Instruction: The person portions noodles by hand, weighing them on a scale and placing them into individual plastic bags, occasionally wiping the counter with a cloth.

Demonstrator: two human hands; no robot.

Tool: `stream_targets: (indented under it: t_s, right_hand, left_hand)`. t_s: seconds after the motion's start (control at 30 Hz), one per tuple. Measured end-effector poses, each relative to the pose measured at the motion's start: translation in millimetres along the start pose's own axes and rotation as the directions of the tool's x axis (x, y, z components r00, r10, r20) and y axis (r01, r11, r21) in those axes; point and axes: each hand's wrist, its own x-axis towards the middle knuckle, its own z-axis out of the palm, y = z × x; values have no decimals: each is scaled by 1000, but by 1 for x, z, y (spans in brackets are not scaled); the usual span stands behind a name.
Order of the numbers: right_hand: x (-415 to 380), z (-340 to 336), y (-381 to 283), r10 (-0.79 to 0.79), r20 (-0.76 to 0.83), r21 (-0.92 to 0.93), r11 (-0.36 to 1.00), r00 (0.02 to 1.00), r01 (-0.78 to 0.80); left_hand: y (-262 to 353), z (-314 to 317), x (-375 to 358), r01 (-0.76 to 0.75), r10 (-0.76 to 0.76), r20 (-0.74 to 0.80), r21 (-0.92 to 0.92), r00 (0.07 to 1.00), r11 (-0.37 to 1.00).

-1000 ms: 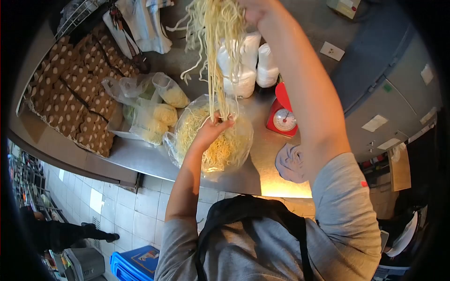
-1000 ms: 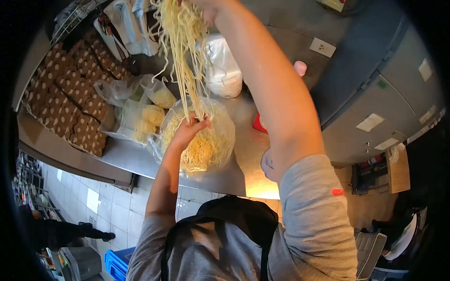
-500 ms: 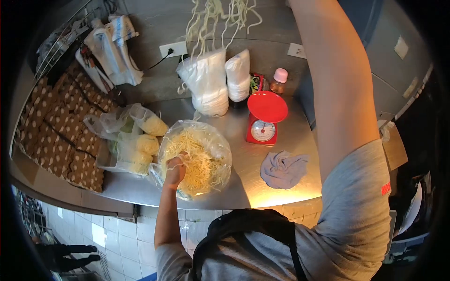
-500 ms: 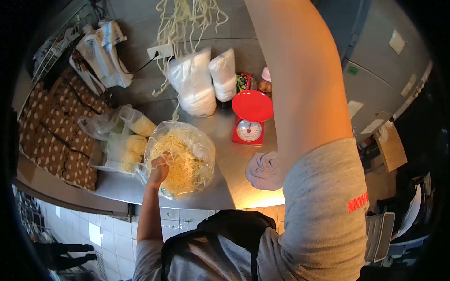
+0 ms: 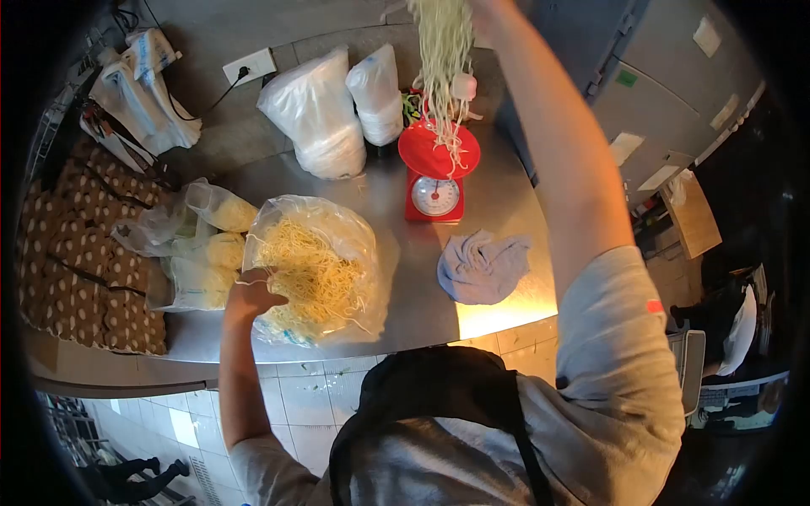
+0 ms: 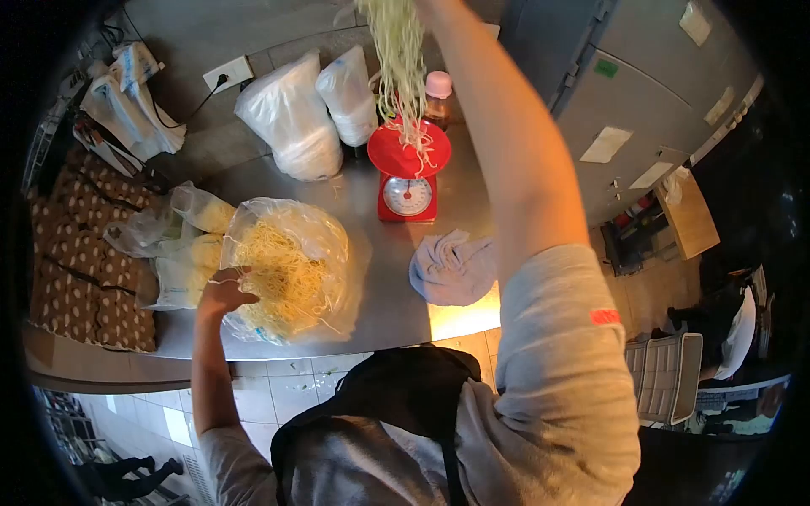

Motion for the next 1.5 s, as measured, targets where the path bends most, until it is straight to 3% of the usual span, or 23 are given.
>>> stream_targets:
  t_s: [0.03,0.07,0.17,0.23,0.37,0.47,0.53,0.6,0.67,0.77,0.87,1.0,1.07,1.1,1.13,1.17,1.2,1.23,1.3,1.37,1.43,1.47,1.5]
  right_hand:
    - [-12,-11,37,51,-21,-62,997,998,-52]
    - [-29,-20,74,100,-41,-130,986,994,-104]
    - [-73,-47,191,133,0,-454,883,991,-118]
    - [-116,-46,181,289,3,-716,669,957,-199]
    - [-139,-49,201,509,259,-857,513,821,-48]
    - [-131,-39,191,583,346,-935,283,735,215]
    - [-115,-37,185,642,415,-910,296,644,291]
    - [-101,-34,169,695,420,-907,288,584,309]
    - [-90,-28,153,693,419,-899,227,586,375]
    - [-85,-32,136,627,452,-890,271,634,367]
    - [-87,-34,124,517,466,-885,285,718,369]
    - [-96,-29,100,437,388,-888,414,811,201]
    - [-98,-23,110,383,482,-762,628,788,161]
    - [-101,-17,114,347,524,-680,721,778,136]
    - [-105,-10,119,362,563,-622,778,743,92]
    - [-116,1,120,369,608,-557,829,703,46]
    - [-128,16,121,367,658,-484,875,657,-5]
    - [-142,32,129,450,673,-414,887,588,-205]
    - [-166,62,166,492,710,-501,856,504,-129]
    - [-187,83,218,383,764,-594,731,519,336]
    - [-214,94,280,490,700,-685,666,520,296]
    - [-226,95,290,541,655,-710,681,528,182]
    - [-239,98,362,473,706,-676,672,528,302]
  left_hand:
    - [7,-6,-3,73,-77,69,57,995,996]
    - [0,-2,-4,1,0,-6,178,1000,984]
    - [-8,-14,4,-229,225,44,185,973,956]
    - [0,-18,8,-233,234,19,200,972,952]
    - [35,-37,8,-245,227,97,292,969,924]
    - [48,-46,14,28,-14,423,-27,906,999]
    - [53,-42,14,210,-65,587,-183,807,960]
    - [52,-35,17,420,-70,699,-344,712,840]
    - [38,-24,24,619,-40,761,-495,648,610]
    - [22,-2,21,539,13,571,-783,821,311]
    - [24,4,13,408,-30,413,-882,910,235]
    - [43,6,-12,205,-60,196,-939,979,276]
    - [47,17,-31,26,-36,13,-930,999,366]
    - [50,27,-36,54,-117,6,-912,993,406]
    - [63,36,-46,-79,-10,-128,-674,992,734]
    - [83,44,-58,-81,-5,-133,-632,991,771]
    - [99,53,-65,-208,118,-209,-485,971,849]
    - [107,71,-67,-323,246,-308,-234,919,917]
    - [125,81,-66,-375,405,-256,161,878,913]
    - [117,103,-55,-409,489,-376,276,787,870]
    - [106,113,-49,-442,459,-394,139,796,886]
    - [101,114,-49,-448,436,-410,73,801,891]
    - [99,113,-50,-416,362,-449,-25,817,909]
